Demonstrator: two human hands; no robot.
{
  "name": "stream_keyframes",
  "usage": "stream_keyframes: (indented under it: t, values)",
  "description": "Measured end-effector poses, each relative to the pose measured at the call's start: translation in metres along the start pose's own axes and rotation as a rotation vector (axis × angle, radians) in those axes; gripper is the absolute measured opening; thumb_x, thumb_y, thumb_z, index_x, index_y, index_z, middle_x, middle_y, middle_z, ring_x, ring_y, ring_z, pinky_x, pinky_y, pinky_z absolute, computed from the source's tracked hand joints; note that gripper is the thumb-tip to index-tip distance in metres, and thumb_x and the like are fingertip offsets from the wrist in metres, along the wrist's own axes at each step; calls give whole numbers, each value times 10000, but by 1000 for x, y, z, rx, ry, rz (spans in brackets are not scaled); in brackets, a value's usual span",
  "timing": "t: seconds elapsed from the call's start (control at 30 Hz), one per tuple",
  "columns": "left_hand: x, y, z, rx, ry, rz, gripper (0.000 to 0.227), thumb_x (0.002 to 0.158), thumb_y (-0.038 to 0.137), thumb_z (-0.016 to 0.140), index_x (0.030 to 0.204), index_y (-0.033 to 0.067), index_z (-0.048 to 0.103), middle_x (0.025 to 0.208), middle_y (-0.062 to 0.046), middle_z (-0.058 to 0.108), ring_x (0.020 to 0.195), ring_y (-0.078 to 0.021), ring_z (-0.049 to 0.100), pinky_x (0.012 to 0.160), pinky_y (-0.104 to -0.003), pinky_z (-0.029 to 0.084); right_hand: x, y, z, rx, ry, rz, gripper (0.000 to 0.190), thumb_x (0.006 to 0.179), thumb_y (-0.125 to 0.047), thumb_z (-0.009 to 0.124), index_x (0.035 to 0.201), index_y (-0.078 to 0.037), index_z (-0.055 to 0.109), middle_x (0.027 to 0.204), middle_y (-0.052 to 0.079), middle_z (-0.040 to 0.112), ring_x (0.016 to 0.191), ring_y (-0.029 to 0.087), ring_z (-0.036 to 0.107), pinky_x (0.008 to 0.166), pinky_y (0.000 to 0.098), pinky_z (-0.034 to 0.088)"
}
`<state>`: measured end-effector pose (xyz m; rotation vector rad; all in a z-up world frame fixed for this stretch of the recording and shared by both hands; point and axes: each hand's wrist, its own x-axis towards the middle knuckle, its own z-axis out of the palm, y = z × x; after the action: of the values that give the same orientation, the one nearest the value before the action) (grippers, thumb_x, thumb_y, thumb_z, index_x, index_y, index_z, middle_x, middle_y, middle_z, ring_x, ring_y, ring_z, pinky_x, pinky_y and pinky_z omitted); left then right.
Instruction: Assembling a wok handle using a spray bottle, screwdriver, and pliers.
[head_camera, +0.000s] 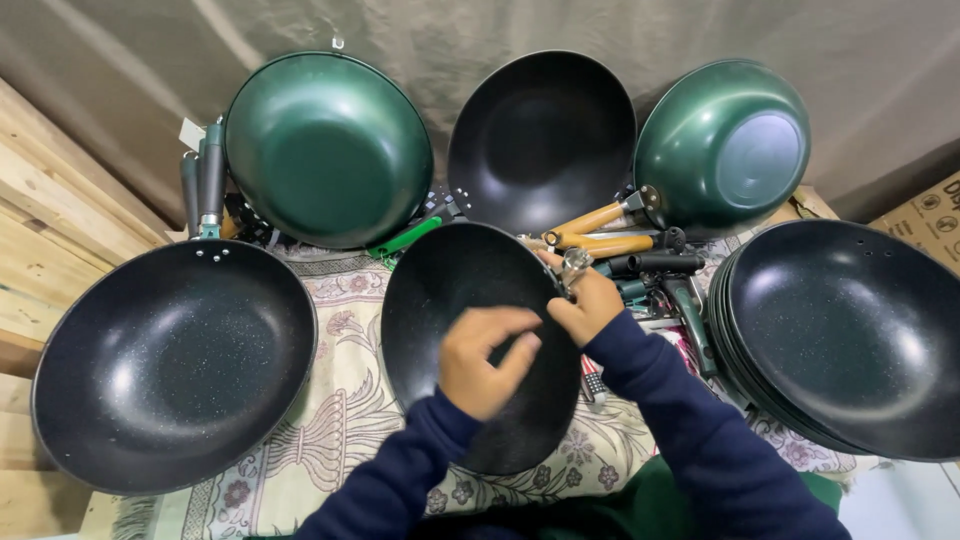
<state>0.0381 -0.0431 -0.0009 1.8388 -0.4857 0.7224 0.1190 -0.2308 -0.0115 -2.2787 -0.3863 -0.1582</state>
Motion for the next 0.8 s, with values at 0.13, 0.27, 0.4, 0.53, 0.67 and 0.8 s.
stream_keyframes:
  t: [0.13,0.27,0.4,0.53,0.67,0.8]
  values:
    - [25,-50,-24,308,149,124,281,887,162,716,1166,180,744,1169,-51,730,1059,-286,678,927,-425,522,9,15,2,121,-43,67,769,661,-90,595,1405,-259,691,1155,128,730,1131,352,686,998,439,516]
    - [14,-145,-34,709,175,85,608,792,310,826,1355,168,646,1247,-101,660,1116,-340,642,948,-485,493,12,41,7,228,-65,46,757,621,-52,605,1342,-243,738,1119,63,755,1104,280,706,993,401,524]
    - [-24,-236,-41,802,180,-96,201,1000,452,660,993,252,655,851,30,683,795,-250,709,725,-378,579,15,71,16,151,-8,-16,609,663,-86,658,1258,-160,762,1014,123,765,961,273,721,876,409,544]
    - [-41,-252,-47,1018,289,-130,367,1012,628,518,936,288,634,780,57,647,695,-207,699,650,-334,573,12,106,30,-56,56,-35,610,760,-157,724,1360,-261,692,1012,116,775,961,332,739,852,410,596]
    - [-59,-268,-62,1082,310,-333,266,991,524,628,1074,283,701,844,34,712,736,-224,731,686,-375,593,-18,164,49,-190,-214,131,785,731,-312,814,1464,-249,541,1043,197,770,1007,407,733,905,504,594]
    - [-71,-289,-70,1076,251,-510,168,991,360,683,1122,266,729,938,37,758,826,-207,756,739,-379,604,-59,75,19,-104,-499,437,588,830,-368,762,1359,-234,543,988,191,790,1021,408,746,939,498,585]
